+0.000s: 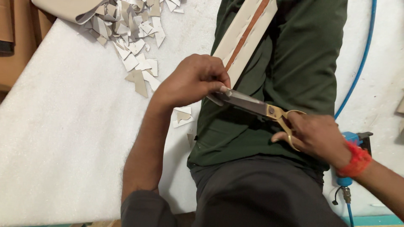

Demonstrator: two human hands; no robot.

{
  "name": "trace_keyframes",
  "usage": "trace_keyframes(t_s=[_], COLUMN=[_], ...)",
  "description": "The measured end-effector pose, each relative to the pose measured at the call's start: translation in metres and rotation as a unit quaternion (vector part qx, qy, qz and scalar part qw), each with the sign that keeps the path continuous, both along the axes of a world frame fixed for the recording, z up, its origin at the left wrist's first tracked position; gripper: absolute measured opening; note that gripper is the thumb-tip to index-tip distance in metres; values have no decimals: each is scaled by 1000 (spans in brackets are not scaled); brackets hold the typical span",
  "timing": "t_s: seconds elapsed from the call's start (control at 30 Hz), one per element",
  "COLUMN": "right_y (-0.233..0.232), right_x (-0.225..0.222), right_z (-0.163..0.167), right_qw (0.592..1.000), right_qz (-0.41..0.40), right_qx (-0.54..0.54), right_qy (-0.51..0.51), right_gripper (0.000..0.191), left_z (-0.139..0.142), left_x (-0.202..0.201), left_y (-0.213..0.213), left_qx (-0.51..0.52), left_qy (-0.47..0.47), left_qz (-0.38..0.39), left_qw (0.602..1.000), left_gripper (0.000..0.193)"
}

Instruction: The person sits on the floor and covers a long foam strip with fabric. They fold the fabric over the foam, staple it in place with a pneumatic staple gun, trim excess fabric with scissors, and press the edges down, then set the covered strip aside.

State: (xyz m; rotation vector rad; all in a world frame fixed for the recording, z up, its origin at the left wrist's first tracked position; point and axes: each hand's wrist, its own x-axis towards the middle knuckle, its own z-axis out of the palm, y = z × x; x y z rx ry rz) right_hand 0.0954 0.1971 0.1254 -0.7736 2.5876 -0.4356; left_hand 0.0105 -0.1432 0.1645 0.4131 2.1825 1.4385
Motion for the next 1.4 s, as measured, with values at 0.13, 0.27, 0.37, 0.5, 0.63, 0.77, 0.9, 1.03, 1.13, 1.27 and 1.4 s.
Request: trace_keyframes(t_s=[0.13,0.27,0.37,0.5,0.63,0.77,0.9,1.03,1.13,1.27,1.4], right_y=[-2,9,13,4,-11,-12,-7,-11,-18,-20,-9], right_x=[1,4,6,3,-1,-1,5,11,11,8,9], right_z=[-9,-4,7,13,6,-1,-2,-2,-6,-11,-7], right_qw=[999,1000,996,997,999,999,999,998,998,999,999], right_qz=[-4,-14,-16,-47,-17,1,-13,-33,-25,-15,-25], right_qx=[-8,6,80,16,20,36,5,-29,-13,-3,19], right_qy=[33,14,-37,-62,-38,31,30,49,48,35,43], right_gripper=[52,50,60,66,60,53,56,59,60,51,52], left_z=[3,2,1,-2,-3,-1,1,3,5,2,-6], left_x=[-7,-13,-16,-15,-14,-13,-14,-13,-14,-16,-22], left_y=[5,1,-6,-10,-7,-4,-1,-1,1,7,1], left_qx=[-58,33,83,122,74,43,57,38,16,8,147], left_qy=[40,-49,-92,-107,-60,-27,-61,-24,13,-26,-111], left_qz=[-9,27,39,21,19,12,35,10,-13,17,40], left_qw=[997,998,992,987,995,999,996,999,1000,999,982], left_gripper=[6,4,4,5,7,7,6,8,7,6,3])
